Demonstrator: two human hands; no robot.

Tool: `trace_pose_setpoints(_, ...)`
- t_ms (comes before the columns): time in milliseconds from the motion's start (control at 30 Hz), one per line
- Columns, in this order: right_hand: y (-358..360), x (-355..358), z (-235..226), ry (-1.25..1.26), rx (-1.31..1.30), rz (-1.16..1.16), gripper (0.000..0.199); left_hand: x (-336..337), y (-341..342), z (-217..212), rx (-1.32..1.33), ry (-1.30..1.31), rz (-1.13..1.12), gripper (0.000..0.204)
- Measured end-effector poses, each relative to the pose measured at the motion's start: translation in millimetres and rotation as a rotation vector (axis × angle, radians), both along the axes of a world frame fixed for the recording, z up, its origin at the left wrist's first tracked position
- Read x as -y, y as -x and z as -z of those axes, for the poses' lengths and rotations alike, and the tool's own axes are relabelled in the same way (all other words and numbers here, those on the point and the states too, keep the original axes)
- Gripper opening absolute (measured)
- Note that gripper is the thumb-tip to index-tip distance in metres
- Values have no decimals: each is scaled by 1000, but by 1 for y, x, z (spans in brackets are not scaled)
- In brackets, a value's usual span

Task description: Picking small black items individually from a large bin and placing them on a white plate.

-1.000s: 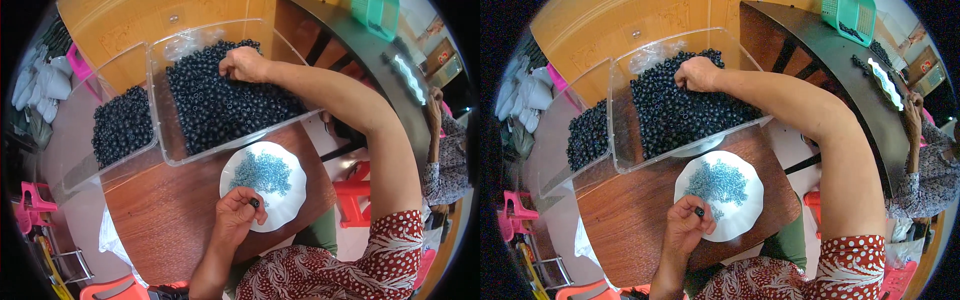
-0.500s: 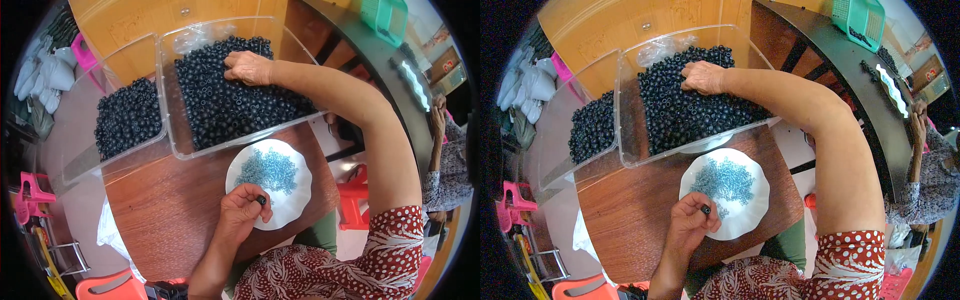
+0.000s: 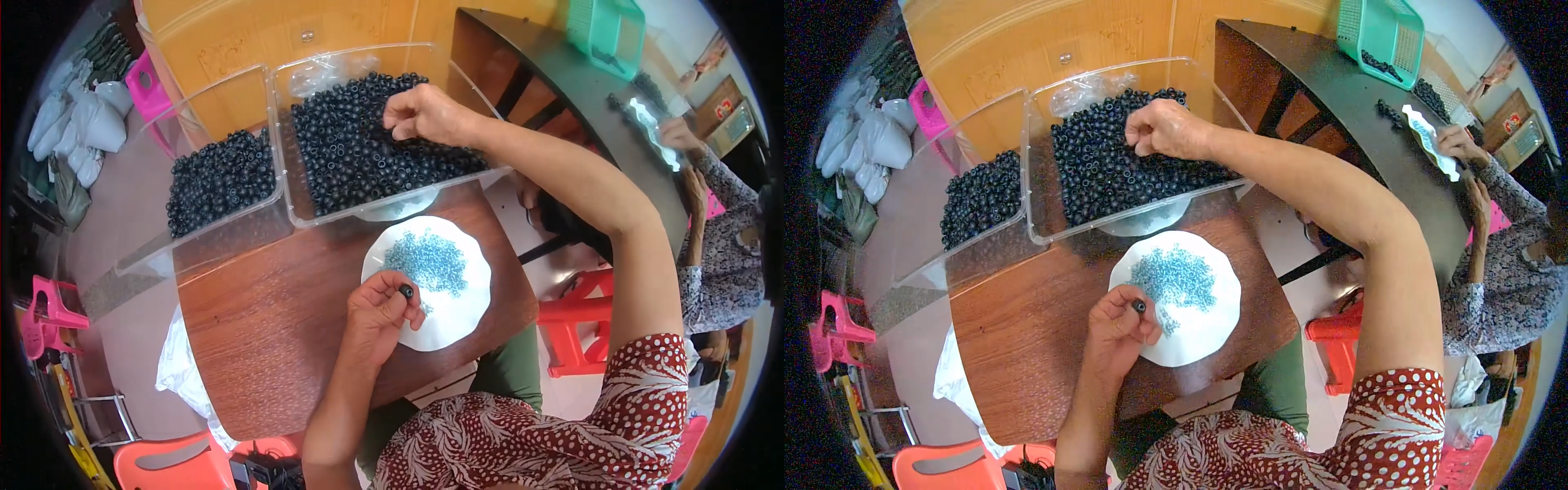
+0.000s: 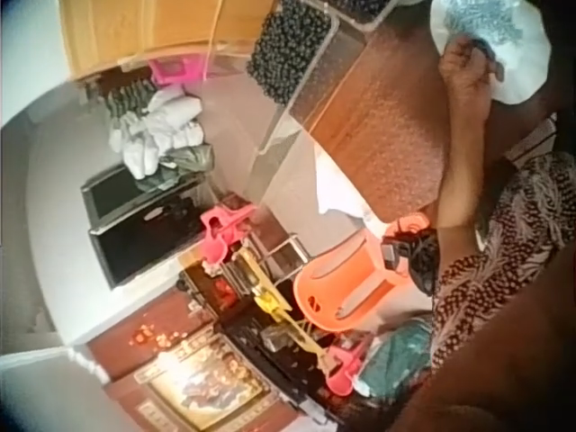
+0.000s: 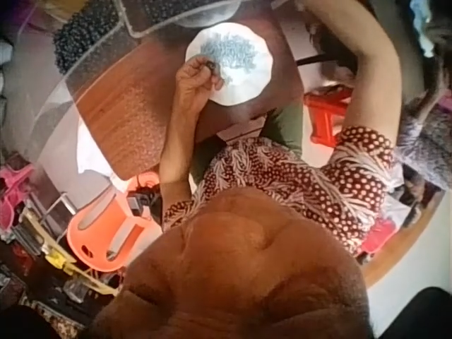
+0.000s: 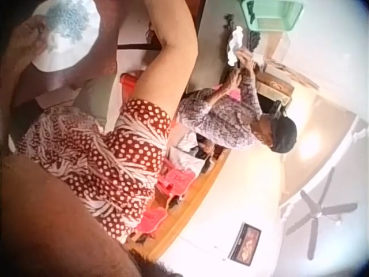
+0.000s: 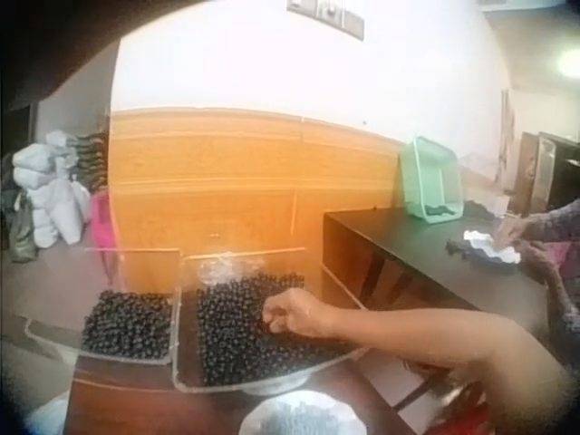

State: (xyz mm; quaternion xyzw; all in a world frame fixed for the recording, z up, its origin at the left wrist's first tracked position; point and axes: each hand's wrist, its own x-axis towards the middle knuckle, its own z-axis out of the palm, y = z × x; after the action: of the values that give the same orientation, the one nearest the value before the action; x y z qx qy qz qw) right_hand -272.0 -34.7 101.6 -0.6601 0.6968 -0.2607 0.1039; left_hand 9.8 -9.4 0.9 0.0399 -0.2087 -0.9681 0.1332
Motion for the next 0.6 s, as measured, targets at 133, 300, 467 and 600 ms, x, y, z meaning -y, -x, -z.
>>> trace_pose_setpoints(133, -38, -33, -26, -75, 327, 87, 9, 3, -4, -1, -8, 36, -47, 15)
trace_pose_setpoints(300, -74, -74, -44, 54, 527, 139, 11, 1, -7, 2, -38, 86, -75, 20)
trace_pose_setpoints(467, -131, -117, -46, 52, 901, 76, 12, -10, -11, -10, -34, 72, -113, 24)
trace_pose_setpoints(600, -166, -150, -36, 112, 792, 73, 14, -26, -23, -30, -54, 74, -138, 22)
